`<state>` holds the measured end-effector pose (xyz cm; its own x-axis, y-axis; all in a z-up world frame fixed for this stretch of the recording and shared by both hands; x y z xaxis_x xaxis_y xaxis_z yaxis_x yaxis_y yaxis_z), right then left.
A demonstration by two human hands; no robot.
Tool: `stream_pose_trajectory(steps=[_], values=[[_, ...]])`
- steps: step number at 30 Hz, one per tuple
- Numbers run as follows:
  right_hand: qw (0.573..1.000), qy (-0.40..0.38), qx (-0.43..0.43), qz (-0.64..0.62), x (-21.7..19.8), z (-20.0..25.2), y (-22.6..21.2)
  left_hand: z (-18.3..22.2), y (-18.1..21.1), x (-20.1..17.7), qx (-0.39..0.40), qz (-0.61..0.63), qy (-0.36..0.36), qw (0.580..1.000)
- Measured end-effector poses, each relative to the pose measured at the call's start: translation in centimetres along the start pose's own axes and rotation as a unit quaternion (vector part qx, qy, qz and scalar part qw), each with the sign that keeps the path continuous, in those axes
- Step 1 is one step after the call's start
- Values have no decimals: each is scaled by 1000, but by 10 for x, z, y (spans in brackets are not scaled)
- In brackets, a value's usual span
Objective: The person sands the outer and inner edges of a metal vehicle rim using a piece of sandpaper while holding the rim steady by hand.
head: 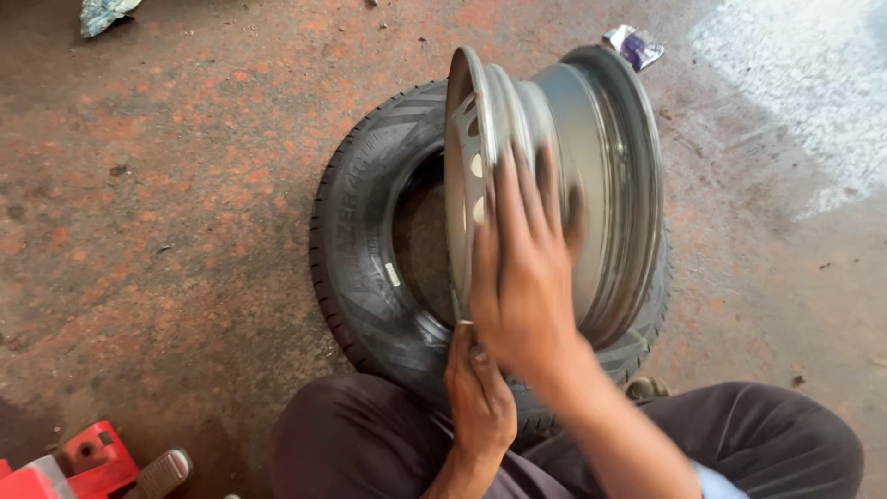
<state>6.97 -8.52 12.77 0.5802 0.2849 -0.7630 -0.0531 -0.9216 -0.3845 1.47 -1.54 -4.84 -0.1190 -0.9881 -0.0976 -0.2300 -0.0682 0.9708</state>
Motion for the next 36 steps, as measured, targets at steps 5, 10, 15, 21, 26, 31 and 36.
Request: stream_pose_trajectory(steps=[5, 10, 15, 21, 26, 31, 36], values=[[970, -197, 113, -87, 53, -126, 38, -4, 20, -11, 82, 20, 26, 996], [998, -22, 5, -55, 1, 6, -2, 6, -9, 2, 25, -34, -2, 999], [998, -20, 5, -54, 22, -21, 17, 1, -11, -4, 78, 35, 27, 996], [928, -247, 240, -142, 60, -148, 54, -22, 37, -3, 123, -98, 31, 987], [992, -70, -4, -106, -10, -18, -4, -58, 46, 0, 20, 8, -32, 999], [996, -84, -4, -21, 18, -43, 11, -43, 23, 0, -5, 206, -12, 978], [989, -125, 46, -61, 38, -97, 22, -46, 33, -6, 82, 119, -3, 990]])
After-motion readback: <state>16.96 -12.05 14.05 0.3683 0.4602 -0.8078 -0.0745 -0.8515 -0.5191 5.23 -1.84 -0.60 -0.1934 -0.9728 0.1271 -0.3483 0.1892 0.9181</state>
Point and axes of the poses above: each hand's wrist, its own z-axis away from the middle knuckle, its own x-axis out of the palm, y = z × x, the point moved 9 cm from there along -z, towards the middle knuckle, and after that the axes turned 7 degrees about x, right-handed, at the moved point
